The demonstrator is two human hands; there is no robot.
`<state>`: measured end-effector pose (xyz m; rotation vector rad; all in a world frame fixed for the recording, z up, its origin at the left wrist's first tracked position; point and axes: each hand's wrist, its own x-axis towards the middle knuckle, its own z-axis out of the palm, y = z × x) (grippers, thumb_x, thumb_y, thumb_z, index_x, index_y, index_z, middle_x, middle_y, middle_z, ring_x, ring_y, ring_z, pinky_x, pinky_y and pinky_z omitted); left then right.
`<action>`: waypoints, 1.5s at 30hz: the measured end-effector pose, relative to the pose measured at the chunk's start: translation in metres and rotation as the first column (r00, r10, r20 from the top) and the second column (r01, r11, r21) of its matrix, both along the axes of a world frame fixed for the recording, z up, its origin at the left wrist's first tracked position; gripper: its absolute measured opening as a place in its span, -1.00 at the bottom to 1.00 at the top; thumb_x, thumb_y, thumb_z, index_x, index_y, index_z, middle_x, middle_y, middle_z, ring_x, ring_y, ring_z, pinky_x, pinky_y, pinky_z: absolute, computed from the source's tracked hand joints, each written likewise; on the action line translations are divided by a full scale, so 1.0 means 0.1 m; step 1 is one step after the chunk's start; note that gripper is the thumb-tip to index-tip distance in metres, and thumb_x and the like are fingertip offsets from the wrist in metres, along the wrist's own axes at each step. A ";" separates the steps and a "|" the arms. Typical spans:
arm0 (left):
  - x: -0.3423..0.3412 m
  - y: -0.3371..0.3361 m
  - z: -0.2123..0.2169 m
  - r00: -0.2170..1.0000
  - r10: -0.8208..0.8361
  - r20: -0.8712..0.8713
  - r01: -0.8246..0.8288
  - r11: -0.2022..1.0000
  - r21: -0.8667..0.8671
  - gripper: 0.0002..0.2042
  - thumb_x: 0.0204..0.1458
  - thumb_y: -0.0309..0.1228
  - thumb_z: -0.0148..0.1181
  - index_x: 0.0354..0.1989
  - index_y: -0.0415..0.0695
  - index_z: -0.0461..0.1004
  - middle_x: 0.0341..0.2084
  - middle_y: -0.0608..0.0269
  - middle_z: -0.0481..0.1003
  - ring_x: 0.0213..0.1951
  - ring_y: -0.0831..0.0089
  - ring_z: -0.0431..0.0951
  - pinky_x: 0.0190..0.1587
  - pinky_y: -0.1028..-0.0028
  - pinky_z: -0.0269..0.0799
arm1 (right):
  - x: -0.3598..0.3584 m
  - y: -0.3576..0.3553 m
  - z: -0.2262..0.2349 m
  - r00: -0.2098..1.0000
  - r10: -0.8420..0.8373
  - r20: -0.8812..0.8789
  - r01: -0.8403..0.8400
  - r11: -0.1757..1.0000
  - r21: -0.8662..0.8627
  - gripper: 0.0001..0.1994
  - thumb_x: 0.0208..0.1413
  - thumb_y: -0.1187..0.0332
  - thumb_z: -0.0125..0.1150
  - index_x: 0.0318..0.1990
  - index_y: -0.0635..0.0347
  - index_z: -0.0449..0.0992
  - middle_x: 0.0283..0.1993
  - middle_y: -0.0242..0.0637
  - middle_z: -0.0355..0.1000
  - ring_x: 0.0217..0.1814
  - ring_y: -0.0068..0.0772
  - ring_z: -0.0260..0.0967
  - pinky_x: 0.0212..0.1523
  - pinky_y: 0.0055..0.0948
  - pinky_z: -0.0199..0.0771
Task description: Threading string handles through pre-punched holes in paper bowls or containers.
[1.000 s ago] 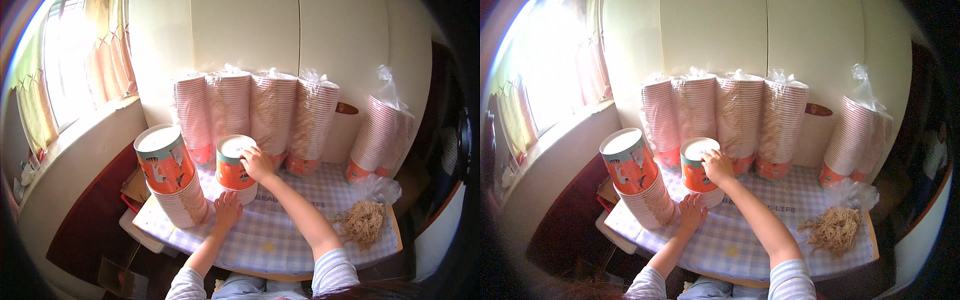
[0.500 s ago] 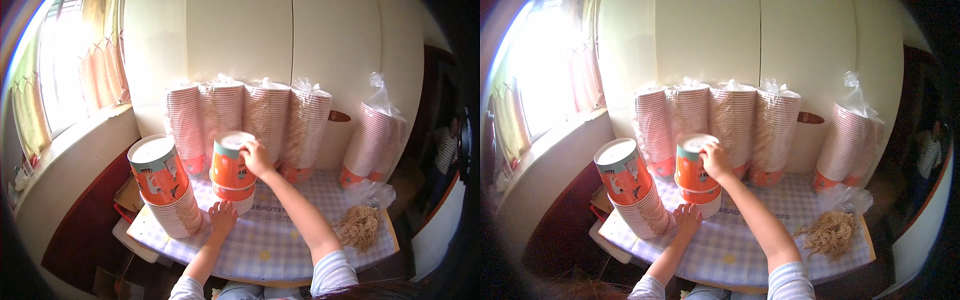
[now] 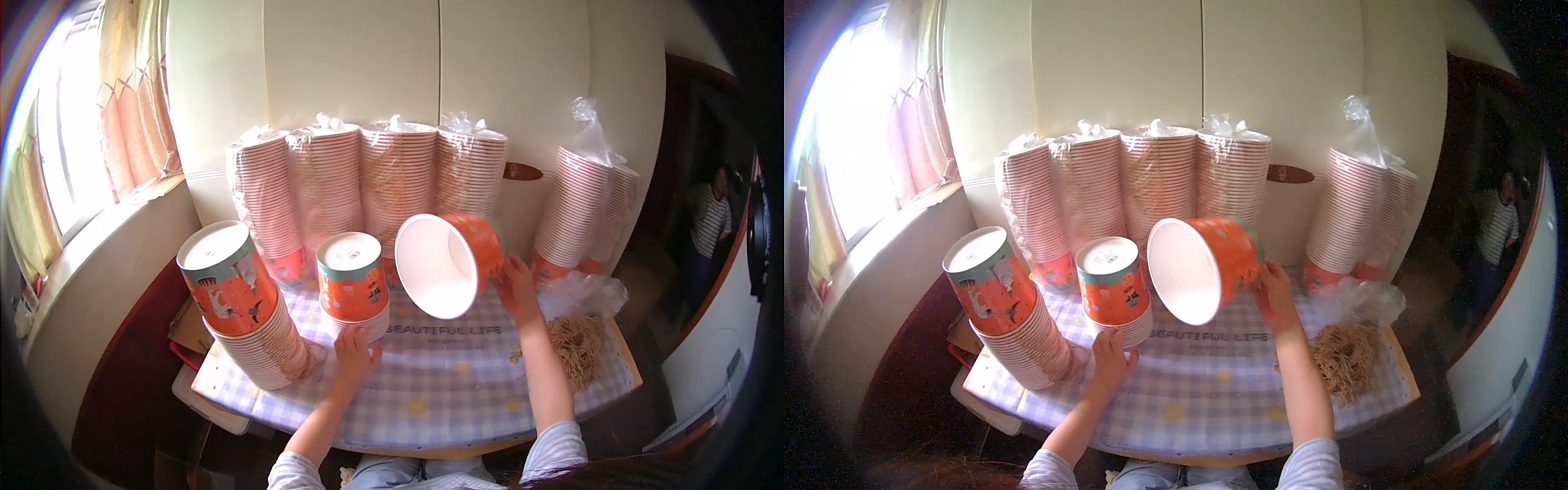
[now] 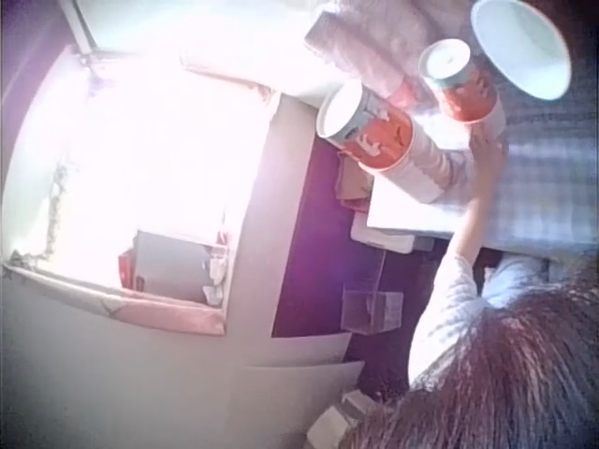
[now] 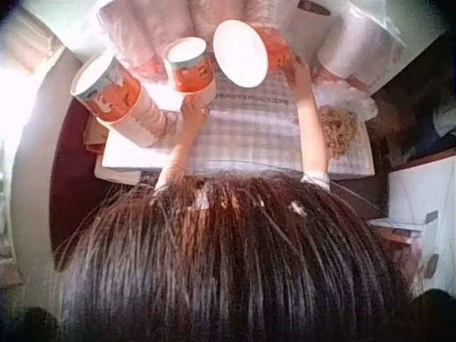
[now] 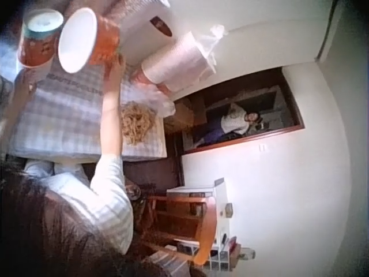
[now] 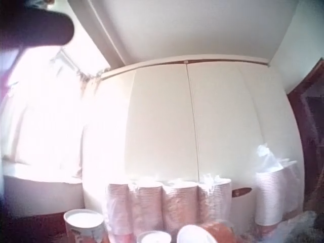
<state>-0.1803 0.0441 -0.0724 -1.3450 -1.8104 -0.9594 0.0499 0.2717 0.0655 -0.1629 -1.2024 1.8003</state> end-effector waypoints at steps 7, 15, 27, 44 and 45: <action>0.57 0.25 0.35 0.706 -0.375 0.601 0.471 0.882 -0.003 -0.67 -0.07 -0.29 0.09 -0.18 -0.25 0.35 -0.36 0.09 0.39 -0.25 0.26 0.39 -0.16 0.37 0.28 | 0.38 0.07 -1.16 0.971 0.079 -0.226 -0.139 0.954 -0.265 -0.78 0.02 0.33 0.08 -0.18 0.13 0.33 -0.16 -0.37 0.38 -0.15 -0.49 0.32 -0.13 -0.47 0.35; 0.64 0.58 0.18 -0.018 -0.340 0.940 0.687 0.679 0.259 -0.77 0.02 -0.37 0.04 -0.22 -0.27 0.39 -0.40 0.23 0.48 -0.39 0.56 0.46 -0.32 0.58 0.34 | 0.14 -0.08 -1.47 0.974 0.062 -0.217 -0.129 0.941 -0.313 -0.60 -0.03 0.31 0.14 -0.02 0.22 0.26 -0.11 -0.31 0.37 -0.09 -0.42 0.34 -0.05 -0.41 0.37; 0.53 0.50 0.12 -0.084 -0.541 0.837 0.437 0.735 0.519 -0.81 0.00 -0.47 0.00 -0.20 -0.23 0.39 -0.52 0.36 0.46 -0.58 0.65 0.39 -0.48 0.66 0.23 | 0.12 -0.22 -1.51 0.983 0.163 -0.089 -0.186 0.891 -0.413 -0.78 -0.02 0.48 0.00 -0.16 0.21 0.34 -0.19 -0.26 0.38 -0.10 -0.34 0.33 -0.02 -0.32 0.30; 0.22 0.32 0.40 0.050 -0.471 0.881 0.391 0.821 0.417 -0.76 0.03 -0.46 -0.04 -0.13 -0.25 0.40 -0.56 0.47 0.43 -0.64 0.80 0.26 -0.63 0.75 0.14 | 1.03 -0.01 -1.01 0.519 -0.612 0.596 0.382 0.791 0.479 -0.86 -0.05 0.41 0.11 -0.33 0.25 0.48 -0.40 -0.38 0.36 -0.39 -0.57 0.27 -0.34 -0.58 0.28; 0.22 0.32 0.39 0.043 -0.469 0.882 0.392 0.820 0.417 -0.76 0.03 -0.46 -0.04 -0.13 -0.25 0.40 -0.56 0.47 0.43 -0.64 0.80 0.26 -0.63 0.75 0.14 | 1.10 -0.03 -1.01 0.513 -0.613 0.601 0.382 0.790 0.479 -0.86 -0.05 0.41 0.11 -0.33 0.25 0.48 -0.40 -0.38 0.36 -0.39 -0.57 0.27 -0.34 -0.58 0.28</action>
